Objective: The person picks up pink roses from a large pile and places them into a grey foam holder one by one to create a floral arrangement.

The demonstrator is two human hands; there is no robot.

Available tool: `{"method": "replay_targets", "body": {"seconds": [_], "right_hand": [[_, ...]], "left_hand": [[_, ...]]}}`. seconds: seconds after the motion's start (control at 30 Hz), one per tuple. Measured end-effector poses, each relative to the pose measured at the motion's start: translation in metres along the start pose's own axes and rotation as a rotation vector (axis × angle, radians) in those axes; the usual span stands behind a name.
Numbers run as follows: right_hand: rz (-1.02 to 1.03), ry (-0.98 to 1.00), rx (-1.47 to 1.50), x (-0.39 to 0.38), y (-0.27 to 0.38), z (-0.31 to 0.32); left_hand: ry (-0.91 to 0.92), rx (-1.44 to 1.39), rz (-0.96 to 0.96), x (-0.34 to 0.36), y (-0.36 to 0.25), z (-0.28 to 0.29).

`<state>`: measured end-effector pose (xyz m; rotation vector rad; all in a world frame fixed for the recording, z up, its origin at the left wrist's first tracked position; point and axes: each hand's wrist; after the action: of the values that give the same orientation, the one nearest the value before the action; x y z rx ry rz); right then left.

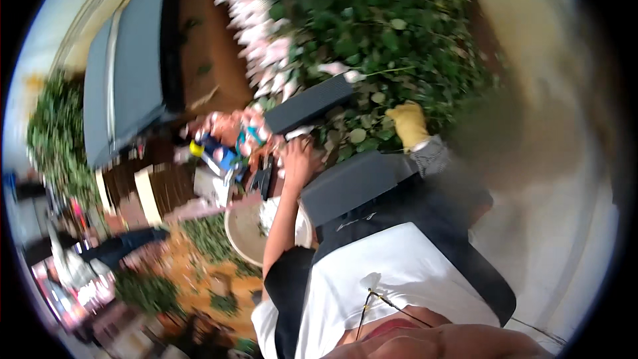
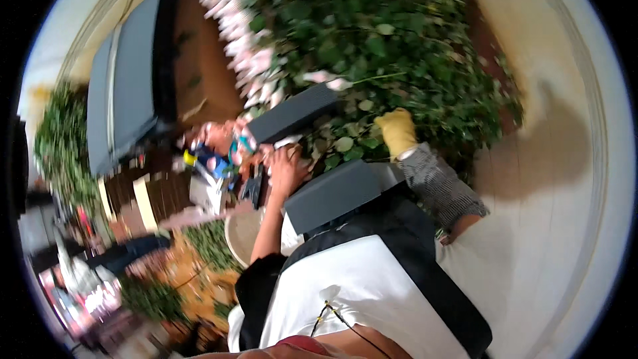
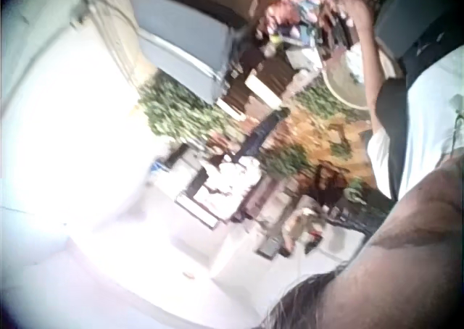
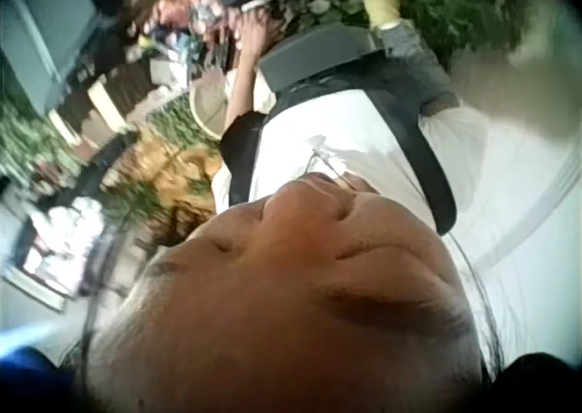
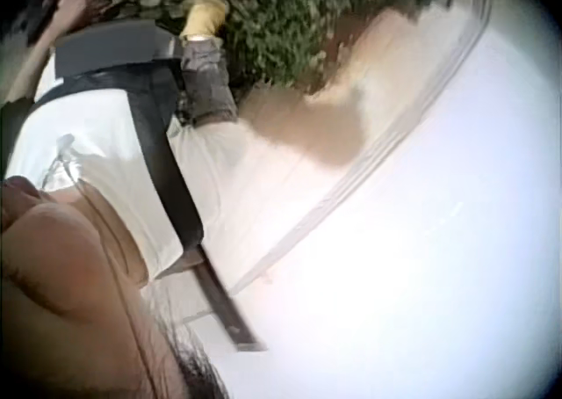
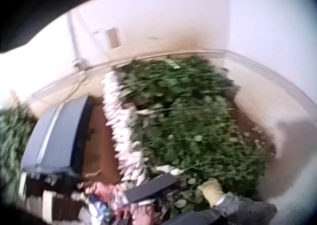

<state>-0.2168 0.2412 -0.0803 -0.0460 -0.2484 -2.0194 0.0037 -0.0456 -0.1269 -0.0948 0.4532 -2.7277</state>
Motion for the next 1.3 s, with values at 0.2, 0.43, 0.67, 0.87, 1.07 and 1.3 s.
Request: {"method": "replay_targets", "body": {"seconds": [0.2, 0.43, 0.67, 0.87, 1.07, 1.3], "right_hand": [[-0.180, 0.228, 0.540, -0.008, -0.029, -0.058], [-0.677, 0.251, 0.195, -0.087, -0.190, -0.089], [-0.905, 0.119, 0.631, 0.062, -0.144, -0.015], [-0.637, 0.714, 0.937, 0.069, -0.162, 0.047], [0.467, -0.413, 0.994, 0.234, -0.081, 0.220], [-0.158, -0.246, -0.211, 0.463, -0.208, 0.225]], "left_hand": [[0.068, -0.011, 0.066, 0.003, 0.009, 0.018], [0.023, -0.165, -0.136, 0.039, -0.043, -0.007], [0.011, -0.105, 0.131, -0.007, 0.007, -0.003], [0.038, -0.013, 0.165, -0.013, 0.016, -0.010], [0.045, -0.035, 0.144, -0.009, 0.003, -0.003], [0.006, -0.159, 0.071, 0.016, -0.005, -0.010]]}}
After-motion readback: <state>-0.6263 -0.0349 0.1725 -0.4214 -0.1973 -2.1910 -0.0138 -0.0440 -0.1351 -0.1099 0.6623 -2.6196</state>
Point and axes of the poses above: each hand's wrist, its own x-axis towards the middle knuckle, its own z-axis out of the back of the hand, y = z × x, and after that the axes turned 14 degrees about z, right-handed
